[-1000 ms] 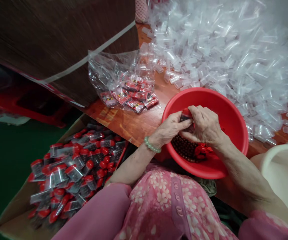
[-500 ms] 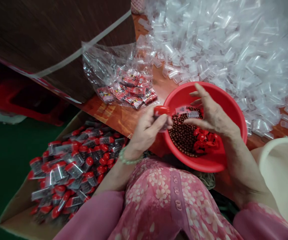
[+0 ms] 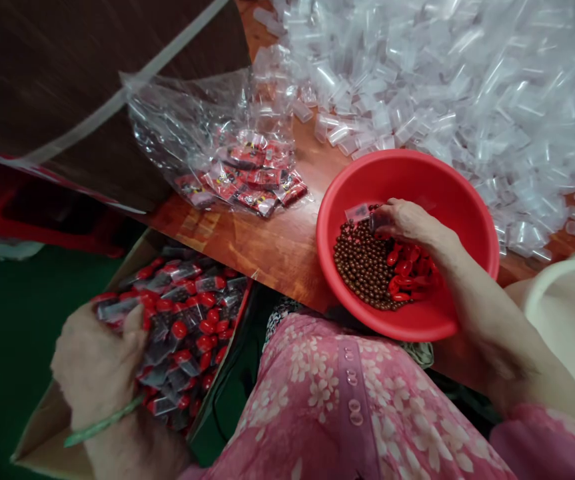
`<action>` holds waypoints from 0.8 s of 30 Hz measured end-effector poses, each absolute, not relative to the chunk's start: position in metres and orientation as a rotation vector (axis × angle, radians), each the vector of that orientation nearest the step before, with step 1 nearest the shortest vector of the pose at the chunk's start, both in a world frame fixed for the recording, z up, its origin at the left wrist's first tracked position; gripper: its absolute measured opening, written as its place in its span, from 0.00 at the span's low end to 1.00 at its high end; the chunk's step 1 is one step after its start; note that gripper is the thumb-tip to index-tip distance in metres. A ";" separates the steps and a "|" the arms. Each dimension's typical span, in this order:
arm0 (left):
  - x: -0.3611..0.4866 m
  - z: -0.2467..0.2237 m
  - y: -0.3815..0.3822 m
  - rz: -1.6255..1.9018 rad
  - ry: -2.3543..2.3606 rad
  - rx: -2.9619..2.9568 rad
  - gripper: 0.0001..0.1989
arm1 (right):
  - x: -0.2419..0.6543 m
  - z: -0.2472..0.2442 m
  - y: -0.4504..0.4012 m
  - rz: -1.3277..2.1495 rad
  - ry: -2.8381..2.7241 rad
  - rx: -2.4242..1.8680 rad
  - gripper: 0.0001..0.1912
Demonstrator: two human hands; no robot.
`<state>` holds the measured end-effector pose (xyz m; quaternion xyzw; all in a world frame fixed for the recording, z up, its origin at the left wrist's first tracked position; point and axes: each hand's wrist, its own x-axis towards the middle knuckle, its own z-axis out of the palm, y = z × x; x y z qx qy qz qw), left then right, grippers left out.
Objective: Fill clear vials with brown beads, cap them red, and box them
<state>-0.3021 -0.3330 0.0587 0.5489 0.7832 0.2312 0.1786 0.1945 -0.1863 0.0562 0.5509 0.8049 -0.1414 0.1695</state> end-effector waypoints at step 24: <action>-0.056 -0.006 -0.244 1.170 1.026 1.717 0.33 | 0.124 0.074 -0.234 -0.445 2.399 1.044 0.17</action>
